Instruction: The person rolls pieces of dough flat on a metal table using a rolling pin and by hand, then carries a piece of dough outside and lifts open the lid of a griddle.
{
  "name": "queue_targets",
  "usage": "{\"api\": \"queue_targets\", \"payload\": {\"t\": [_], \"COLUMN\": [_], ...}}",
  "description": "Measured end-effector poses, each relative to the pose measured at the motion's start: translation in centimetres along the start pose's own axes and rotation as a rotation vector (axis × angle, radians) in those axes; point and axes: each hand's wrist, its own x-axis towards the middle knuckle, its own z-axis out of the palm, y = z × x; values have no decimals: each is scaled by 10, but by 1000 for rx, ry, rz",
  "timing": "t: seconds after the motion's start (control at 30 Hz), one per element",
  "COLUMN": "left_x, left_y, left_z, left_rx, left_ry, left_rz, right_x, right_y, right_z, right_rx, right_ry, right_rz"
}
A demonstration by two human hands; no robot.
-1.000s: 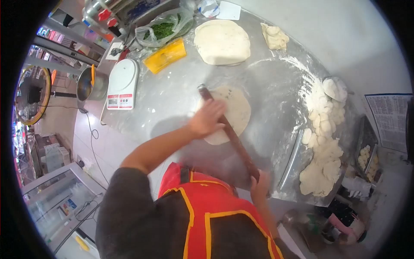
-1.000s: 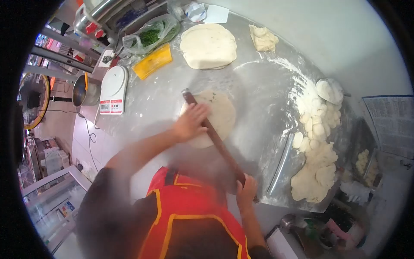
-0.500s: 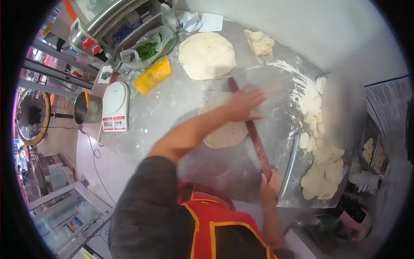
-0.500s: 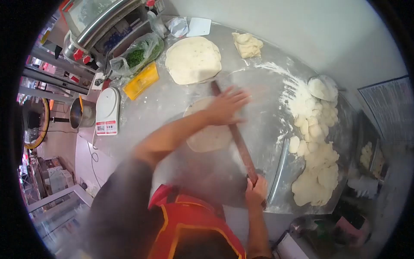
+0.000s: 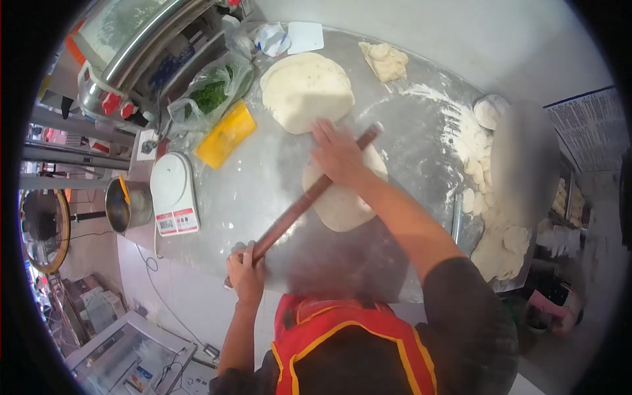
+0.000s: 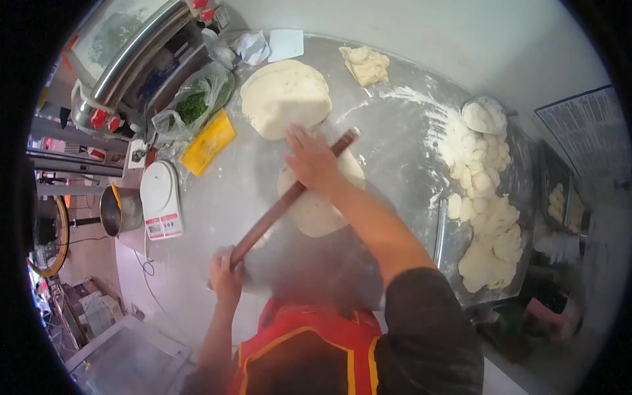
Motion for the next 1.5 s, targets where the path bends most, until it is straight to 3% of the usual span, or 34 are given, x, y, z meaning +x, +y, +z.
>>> {"api": "queue_targets", "payload": {"t": [0.07, 0.13, 0.2, 0.27, 0.33, 0.43, 0.6, 0.7, 0.8, 0.87, 0.93, 1.03, 1.13, 1.2, 1.27, 1.33, 1.5], "left_x": [20, 25, 14, -9, -24, -27, -29, -25, -22, -26, -28, -37, -48, -40, -27, 3, 153], "left_y": [-11, -11, -4, 4, 19, 25, 16, 13, 22, 16, 17, 23, 35, 48, 52, 66, 75], "left_z": [-3, -8, -3, 9, 10, 3, -9, -16, -25, -19, -15, -13, 1, 7, 26, 48, 62], "left_rx": [12, -33, -39, 16, 10, 10, 7, -44, -54, -35, -15, 18, 43, 76, 52, 180, 330], "left_ry": [-17, -19, -100, -169, -298, -393, -171, -60, -130, -106, -122, -204, -257, -261, -82, 107, 92], "left_rz": [-26, 23, 11, 9, -16, -128, -111, -83, -133, -34, 52, 155, 225, 228, 169, 109, 189], "right_x": [55, 54, 1, -74, -148, -171, -121, -112, -147, -193, -236, -268, -253, -261, -262, -244, -128], "right_y": [0, -3, 6, 11, 11, 33, 41, 50, 34, 16, -5, -33, -41, -34, -33, -26, 58], "right_z": [12, 13, -11, -53, -76, -80, -48, -48, -62, -77, -99, -120, -147, -125, -110, -97, -73], "right_rx": [32, 39, -5, 40, -76, 47, 305, 344, 401, 779, 805, 174, -96, -56, -141, -247, -395], "right_ry": [83, 84, 5, -163, -146, 267, 72, -173, -105, -211, -218, 243, 49, -45, -111, -10, 81], "right_rz": [-19, -32, -61, 124, 155, 602, 1045, 940, 877, 1174, 1238, 814, 427, 381, 441, 453, 489]}}
